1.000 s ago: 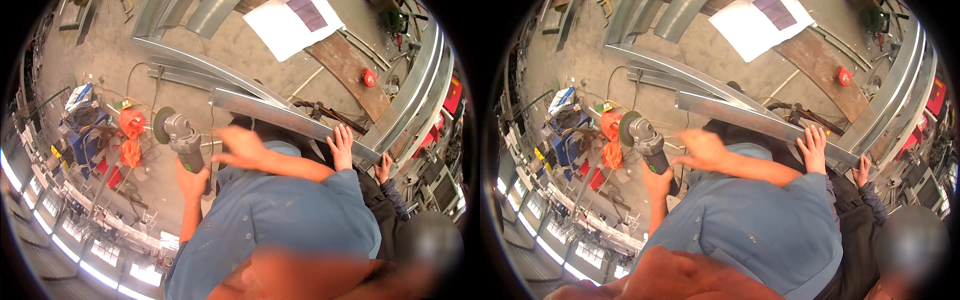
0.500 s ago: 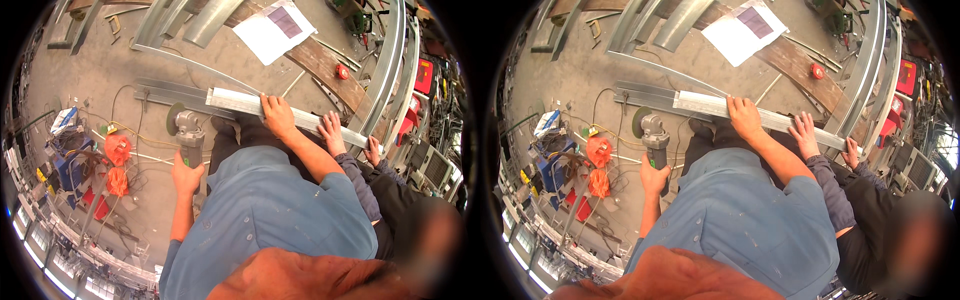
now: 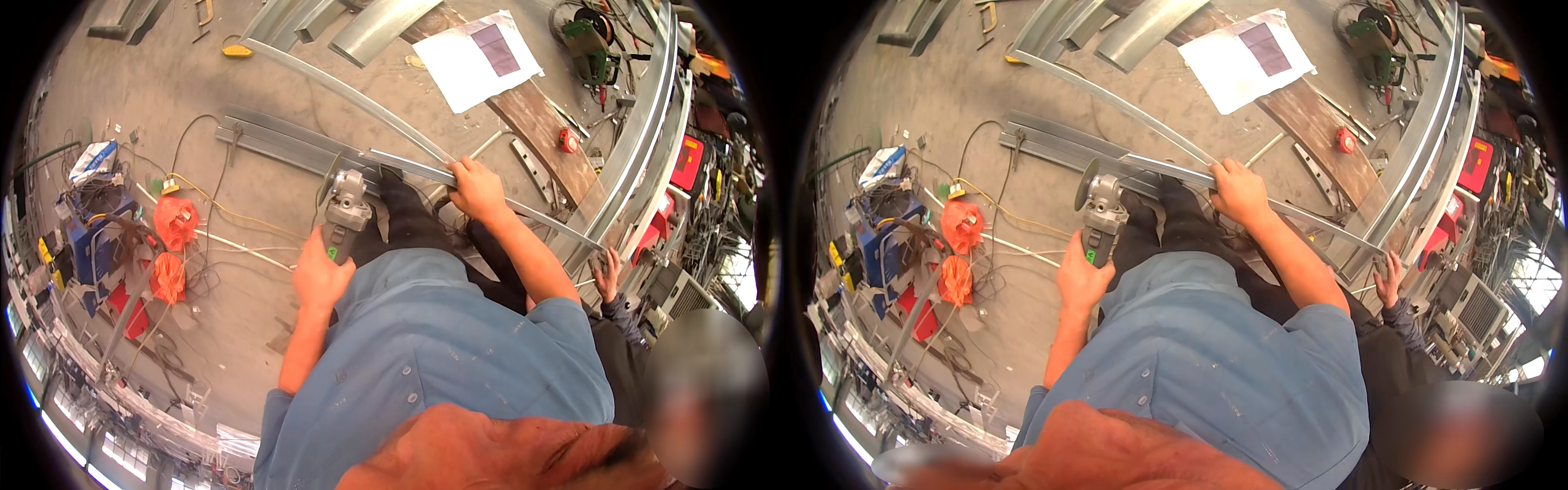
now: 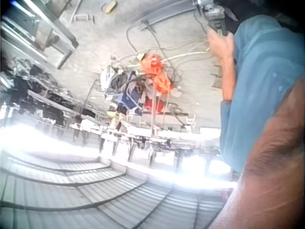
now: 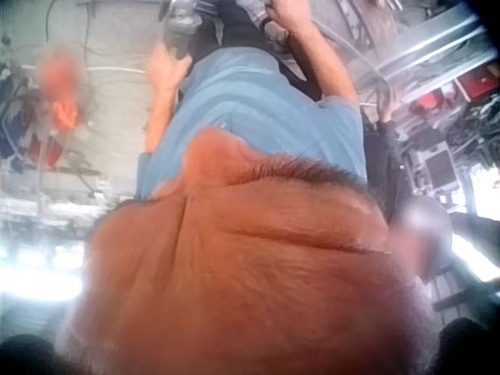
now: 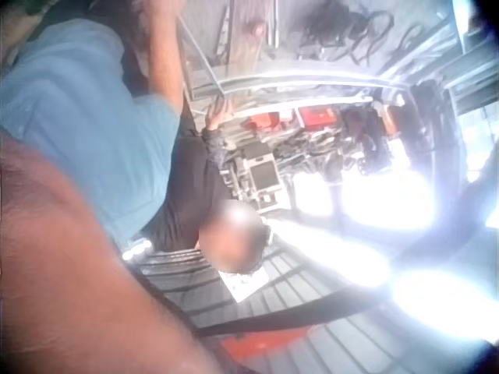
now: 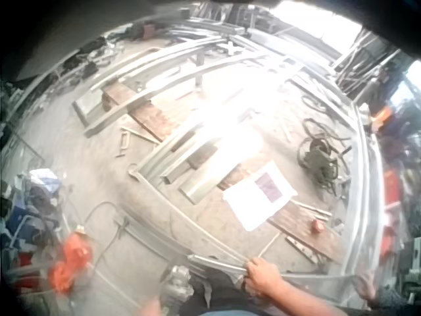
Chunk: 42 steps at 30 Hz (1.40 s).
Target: The person positions and aligns metal frame pieces on the floor, then uses an angle grinder to cut and smooth edges. A coworker assists by holding pieces and later welds joints while the person continues to align and adjust the frame components.
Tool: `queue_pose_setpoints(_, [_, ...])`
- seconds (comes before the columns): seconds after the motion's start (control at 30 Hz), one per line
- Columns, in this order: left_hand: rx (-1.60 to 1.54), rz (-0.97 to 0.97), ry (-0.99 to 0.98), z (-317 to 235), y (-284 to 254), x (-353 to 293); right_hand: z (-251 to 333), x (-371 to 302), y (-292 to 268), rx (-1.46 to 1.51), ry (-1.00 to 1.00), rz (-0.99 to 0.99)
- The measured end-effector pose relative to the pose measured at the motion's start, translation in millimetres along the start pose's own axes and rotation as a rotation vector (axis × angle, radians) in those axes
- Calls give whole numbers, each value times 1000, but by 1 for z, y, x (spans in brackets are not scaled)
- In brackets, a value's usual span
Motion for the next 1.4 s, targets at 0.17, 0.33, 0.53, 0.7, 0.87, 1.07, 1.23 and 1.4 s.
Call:
queue_pose_setpoints(0.17, [7,-31,2,-14,11,-5,7,2,-2,-33,-2,8])
queue_pose_setpoints(0.33, [-15,-28,-40,-26,18,-11,10,2,-4,-22,-16,23])
queue_pose_setpoints(0.53, [-2,-18,-83,-43,25,-18,8,2,-4,-17,-45,22])
queue_pose_setpoints(0.7, [-10,-92,-85,-53,32,-24,5,3,0,12,-26,53])
queue_pose_setpoints(0.87, [-6,-37,-194,-57,37,-23,1,5,2,36,-26,86])
queue_pose_setpoints(1.07, [72,-104,-164,-63,42,-20,1,6,2,64,-14,115])
queue_pose_setpoints(1.23, [95,-111,-171,-70,40,-16,2,8,-5,62,-45,64])
queue_pose_setpoints(1.4, [133,-102,-178,-68,42,-15,2,8,-3,49,-52,75])
Point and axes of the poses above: each hand's wrist, its own x-axis towards the middle knuckle, its own y-axis out of the palm, z = x × y, the point moved 5 cm from there along x, towards the middle knuckle
